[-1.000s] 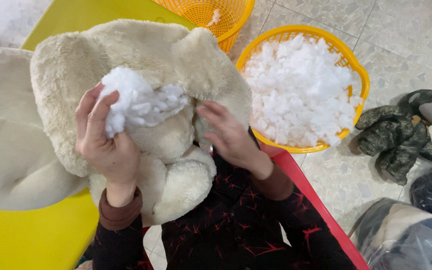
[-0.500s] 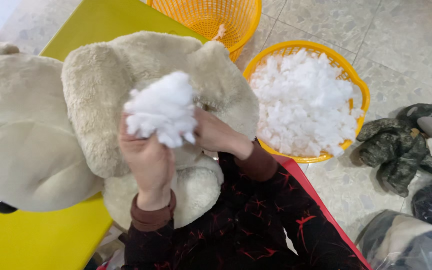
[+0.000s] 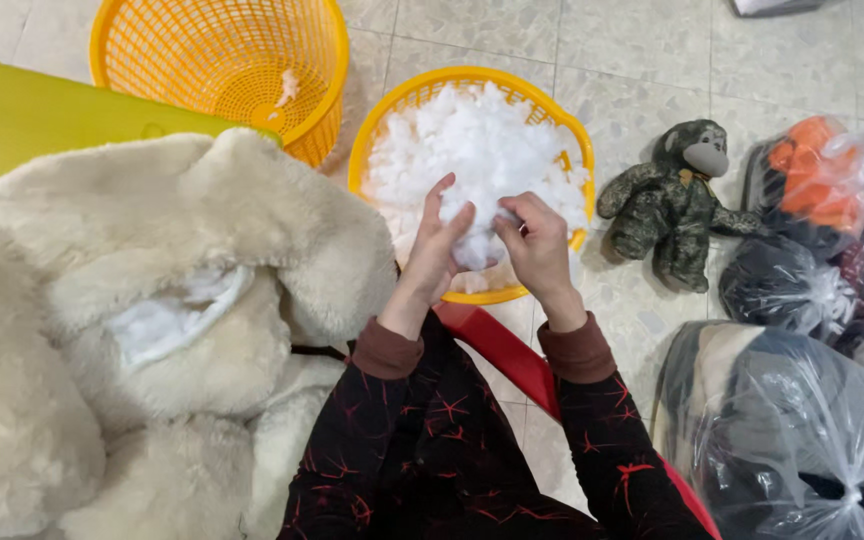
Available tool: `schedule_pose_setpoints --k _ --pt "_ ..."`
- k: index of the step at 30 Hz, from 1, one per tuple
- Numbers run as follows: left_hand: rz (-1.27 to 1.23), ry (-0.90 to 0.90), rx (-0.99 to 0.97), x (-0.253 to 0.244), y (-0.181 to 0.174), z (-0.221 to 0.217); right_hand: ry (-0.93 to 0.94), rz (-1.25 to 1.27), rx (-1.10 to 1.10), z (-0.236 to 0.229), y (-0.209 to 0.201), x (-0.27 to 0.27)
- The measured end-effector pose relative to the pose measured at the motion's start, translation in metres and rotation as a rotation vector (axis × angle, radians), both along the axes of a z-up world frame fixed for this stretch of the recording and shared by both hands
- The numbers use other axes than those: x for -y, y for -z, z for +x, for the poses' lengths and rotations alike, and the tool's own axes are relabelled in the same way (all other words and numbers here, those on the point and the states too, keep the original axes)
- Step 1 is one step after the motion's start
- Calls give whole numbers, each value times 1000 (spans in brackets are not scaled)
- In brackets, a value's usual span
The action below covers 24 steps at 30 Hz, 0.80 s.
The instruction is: The person repeatedly takes handfuls of white stuffing from a yellow basket and inserts them into the torso of a large white teddy bear. The person works by hand, pushing the stuffing into the opening and adjusting the bear's body throughout the clip.
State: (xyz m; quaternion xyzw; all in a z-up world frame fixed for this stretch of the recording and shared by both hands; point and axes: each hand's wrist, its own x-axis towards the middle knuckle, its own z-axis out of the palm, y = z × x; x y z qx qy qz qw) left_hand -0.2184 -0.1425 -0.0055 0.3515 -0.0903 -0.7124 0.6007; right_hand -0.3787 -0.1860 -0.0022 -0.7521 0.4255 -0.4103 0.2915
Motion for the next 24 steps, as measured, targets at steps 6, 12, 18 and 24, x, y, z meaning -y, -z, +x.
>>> schedule_pose_setpoints --k 6,12,18,24 --pt "-53 -89 406 28 81 -22 253 362 387 -38 72 26" --pt "34 -401 325 27 121 5 393 443 379 -91 113 56" --pt "71 -194 221 24 101 0 221 530 -63 -70 125 52" --pt "-91 -82 131 11 63 -10 30 530 424 -44 57 29"
